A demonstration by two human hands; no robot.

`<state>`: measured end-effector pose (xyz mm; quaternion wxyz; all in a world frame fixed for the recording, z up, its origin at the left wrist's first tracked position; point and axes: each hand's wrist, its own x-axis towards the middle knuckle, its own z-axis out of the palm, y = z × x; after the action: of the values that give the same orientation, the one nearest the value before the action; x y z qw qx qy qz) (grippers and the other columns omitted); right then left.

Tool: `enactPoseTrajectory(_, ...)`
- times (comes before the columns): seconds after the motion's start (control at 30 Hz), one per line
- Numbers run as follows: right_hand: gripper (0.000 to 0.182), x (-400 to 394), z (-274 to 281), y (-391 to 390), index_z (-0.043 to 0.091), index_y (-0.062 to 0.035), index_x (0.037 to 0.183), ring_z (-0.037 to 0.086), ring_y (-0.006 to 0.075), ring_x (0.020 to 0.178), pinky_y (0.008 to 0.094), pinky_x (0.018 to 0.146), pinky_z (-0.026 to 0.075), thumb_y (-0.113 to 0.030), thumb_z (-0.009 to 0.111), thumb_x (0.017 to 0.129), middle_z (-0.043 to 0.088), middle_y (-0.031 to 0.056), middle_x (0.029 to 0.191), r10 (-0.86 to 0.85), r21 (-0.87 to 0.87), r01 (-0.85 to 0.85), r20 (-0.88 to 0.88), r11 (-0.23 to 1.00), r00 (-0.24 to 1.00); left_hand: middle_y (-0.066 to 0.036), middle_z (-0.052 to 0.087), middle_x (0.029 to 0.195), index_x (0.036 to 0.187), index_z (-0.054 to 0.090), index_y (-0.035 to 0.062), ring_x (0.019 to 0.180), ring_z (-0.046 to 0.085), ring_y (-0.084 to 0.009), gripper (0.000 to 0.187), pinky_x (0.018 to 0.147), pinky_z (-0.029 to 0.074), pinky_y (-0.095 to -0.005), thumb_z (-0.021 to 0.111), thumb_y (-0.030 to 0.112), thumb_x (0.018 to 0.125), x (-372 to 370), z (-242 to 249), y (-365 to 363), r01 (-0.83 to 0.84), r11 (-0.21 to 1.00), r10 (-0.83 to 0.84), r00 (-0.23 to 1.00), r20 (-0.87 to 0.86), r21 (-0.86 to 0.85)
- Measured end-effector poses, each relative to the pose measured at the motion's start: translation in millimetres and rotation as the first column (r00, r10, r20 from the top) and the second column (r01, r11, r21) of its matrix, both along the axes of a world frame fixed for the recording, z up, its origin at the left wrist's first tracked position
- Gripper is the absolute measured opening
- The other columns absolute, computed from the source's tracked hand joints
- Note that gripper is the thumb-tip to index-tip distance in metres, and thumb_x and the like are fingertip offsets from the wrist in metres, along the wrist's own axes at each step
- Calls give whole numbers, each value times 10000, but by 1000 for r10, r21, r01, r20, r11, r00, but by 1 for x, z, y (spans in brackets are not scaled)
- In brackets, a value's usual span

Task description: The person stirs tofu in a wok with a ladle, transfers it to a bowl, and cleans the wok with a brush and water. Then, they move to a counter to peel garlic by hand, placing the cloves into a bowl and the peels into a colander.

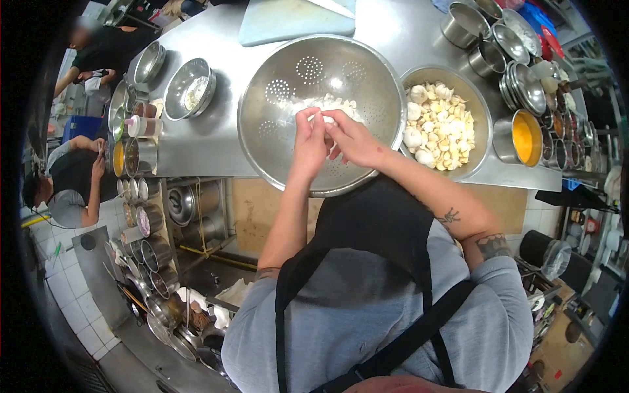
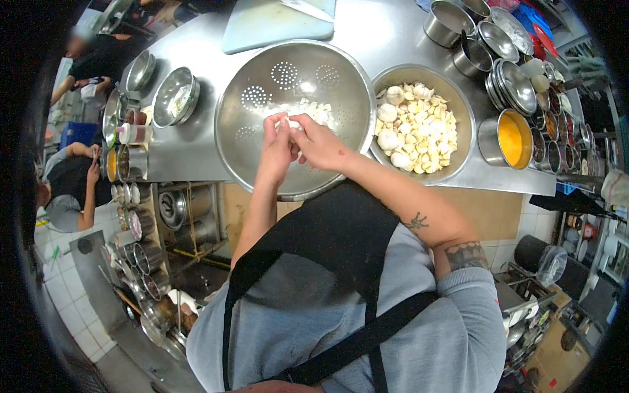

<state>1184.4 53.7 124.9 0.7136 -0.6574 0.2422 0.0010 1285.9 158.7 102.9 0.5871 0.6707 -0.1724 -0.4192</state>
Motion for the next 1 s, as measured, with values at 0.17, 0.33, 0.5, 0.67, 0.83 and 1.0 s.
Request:
enactPoseTrajectory(0.17,401,1,-23,-10,539,21,1245,622,121,666,268,534,523,-258,588,962,657,85,844,-45,14,45,20,999,999,-131,628,986,1288,451,63,766,652,-190,368,603,495,-297,388,344,1060,14,12,9,94,993,-85,987,-134,68)
enactPoseTrajectory(0.33,387,1,-35,-19,572,52,1187,609,113,658,263,539,528,-196,678,910,657,66,869,-258,185,273,-97,944,961,-192,590,1187,1355,417,9,966,645,-272,512,803,515,-368,497,381,1014,31,-53,16,-102,976,-93,610,787,194)
enactPoseTrajectory(0.5,373,3,-29,-19,616,34,1155,612,106,686,252,575,527,-213,719,894,658,58,877,-251,333,265,-85,905,964,-148,591,1179,1317,456,10,884,635,-219,481,723,516,-334,496,385,1019,17,-33,17,14,992,-62,914,400,122)
enactPoseTrajectory(0.67,419,2,-24,-13,596,15,1222,595,106,670,270,590,512,-256,699,918,654,68,873,-191,-20,196,144,980,971,-78,606,898,1197,497,49,653,578,-161,347,540,455,-287,414,352,1050,-8,-5,3,-101,964,31,962,-271,-247)
enactPoseTrajectory(0.83,495,1,-17,-7,462,-5,1353,597,133,643,301,613,516,-300,596,979,648,85,827,-68,221,39,127,974,990,-70,592,866,1178,495,53,625,563,-154,344,513,432,-286,332,334,1066,-11,-4,-1,-92,889,-120,899,-421,-449)
enactPoseTrajectory(1.0,453,2,-5,8,460,9,1307,696,362,763,419,685,539,-324,510,1004,690,234,841,-97,-279,144,176,950,980,-65,544,890,1078,483,73,739,545,-145,235,688,497,-317,333,251,1054,-31,31,-15,-375,863,129,812,-569,-340)
